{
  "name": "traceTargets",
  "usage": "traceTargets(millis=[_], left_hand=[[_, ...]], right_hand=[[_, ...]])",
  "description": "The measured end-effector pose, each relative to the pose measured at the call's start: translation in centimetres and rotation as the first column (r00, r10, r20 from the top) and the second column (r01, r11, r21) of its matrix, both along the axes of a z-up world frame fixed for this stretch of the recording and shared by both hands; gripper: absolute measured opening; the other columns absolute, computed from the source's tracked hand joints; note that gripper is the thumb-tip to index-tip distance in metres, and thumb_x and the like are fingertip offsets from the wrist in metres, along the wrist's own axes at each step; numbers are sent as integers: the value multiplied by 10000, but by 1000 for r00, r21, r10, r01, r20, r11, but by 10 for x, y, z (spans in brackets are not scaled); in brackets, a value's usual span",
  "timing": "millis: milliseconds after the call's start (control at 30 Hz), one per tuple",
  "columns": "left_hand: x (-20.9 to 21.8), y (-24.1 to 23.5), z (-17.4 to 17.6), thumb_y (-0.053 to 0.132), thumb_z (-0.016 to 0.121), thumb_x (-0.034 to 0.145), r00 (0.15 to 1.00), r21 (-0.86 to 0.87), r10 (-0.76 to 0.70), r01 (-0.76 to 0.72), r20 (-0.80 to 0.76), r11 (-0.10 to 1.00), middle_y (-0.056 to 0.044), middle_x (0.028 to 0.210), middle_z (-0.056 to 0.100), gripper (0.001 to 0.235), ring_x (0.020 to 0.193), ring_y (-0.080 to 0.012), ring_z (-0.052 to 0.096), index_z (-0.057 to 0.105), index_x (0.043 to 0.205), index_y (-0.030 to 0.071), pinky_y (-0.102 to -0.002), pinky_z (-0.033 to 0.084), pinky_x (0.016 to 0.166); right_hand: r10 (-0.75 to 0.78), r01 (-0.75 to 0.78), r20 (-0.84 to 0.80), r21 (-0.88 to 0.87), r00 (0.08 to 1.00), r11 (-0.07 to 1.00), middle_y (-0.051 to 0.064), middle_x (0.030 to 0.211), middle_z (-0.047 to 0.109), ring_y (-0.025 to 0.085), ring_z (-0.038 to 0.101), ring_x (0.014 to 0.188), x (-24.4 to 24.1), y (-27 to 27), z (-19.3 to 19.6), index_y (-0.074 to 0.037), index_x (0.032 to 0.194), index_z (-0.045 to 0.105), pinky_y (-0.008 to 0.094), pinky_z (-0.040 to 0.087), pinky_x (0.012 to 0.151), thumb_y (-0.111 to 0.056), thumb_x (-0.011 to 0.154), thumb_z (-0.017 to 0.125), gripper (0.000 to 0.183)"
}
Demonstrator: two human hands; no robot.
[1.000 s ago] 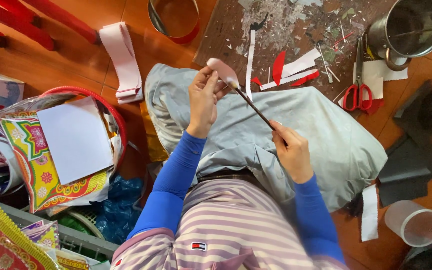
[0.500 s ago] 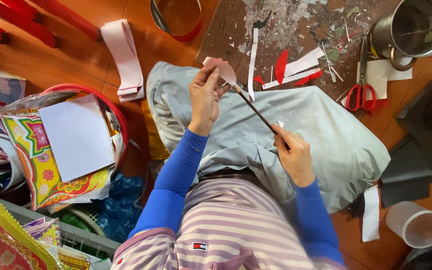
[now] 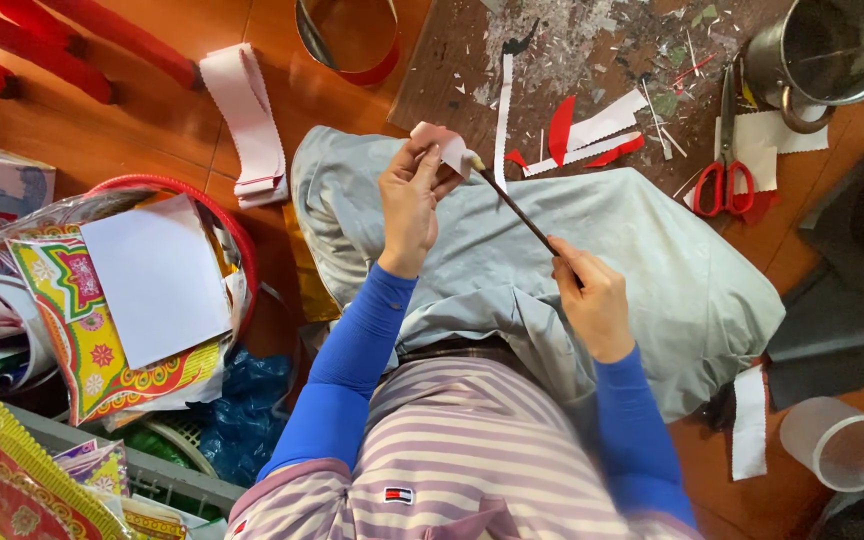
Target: Cutting and pasting paper strips onto a cardboard ring to create decorative items.
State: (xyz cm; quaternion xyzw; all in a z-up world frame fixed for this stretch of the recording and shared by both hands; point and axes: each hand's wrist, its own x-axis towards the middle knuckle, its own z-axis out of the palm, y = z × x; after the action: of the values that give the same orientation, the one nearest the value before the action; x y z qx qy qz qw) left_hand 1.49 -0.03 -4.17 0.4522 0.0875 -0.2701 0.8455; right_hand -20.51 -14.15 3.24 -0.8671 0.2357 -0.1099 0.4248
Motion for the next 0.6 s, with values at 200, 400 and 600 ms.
traceTargets(millis=[200, 400, 600], left_hand=[[-7, -3, -14, 3, 610, 1024, 985, 83, -84, 72, 150, 994, -143, 1140, 741, 279, 1002, -209, 730, 628, 1294, -66, -383, 626, 887], [-10, -1, -8, -18, 584, 1016, 968, 120, -156, 135, 195, 984, -137, 1157, 747, 364, 1027, -187, 732, 581, 1377, -61, -346, 621, 933], [-13, -1, -7, -48, 587, 985, 958, 153, -208, 179, 200, 972, -132, 1177, 723, 487, 1037, -184, 730, 515, 1466, -22, -350, 617, 936]], right_hand=[[39, -35, 37, -107, 999, 994, 130, 844, 670, 247, 640, 689, 5, -1, 6, -63, 1245, 710, 357, 503, 637, 7, 965, 677, 291], [51, -46, 20, -190, 999, 981, 128, 796, 626, 274, 595, 647, 9, -3, 7, -84, 1260, 707, 395, 472, 599, 13, 962, 684, 315], [62, -54, 30, -222, 998, 974, 124, 804, 630, 281, 588, 636, 13, -7, 11, -84, 1272, 703, 402, 466, 583, 7, 968, 681, 318]])
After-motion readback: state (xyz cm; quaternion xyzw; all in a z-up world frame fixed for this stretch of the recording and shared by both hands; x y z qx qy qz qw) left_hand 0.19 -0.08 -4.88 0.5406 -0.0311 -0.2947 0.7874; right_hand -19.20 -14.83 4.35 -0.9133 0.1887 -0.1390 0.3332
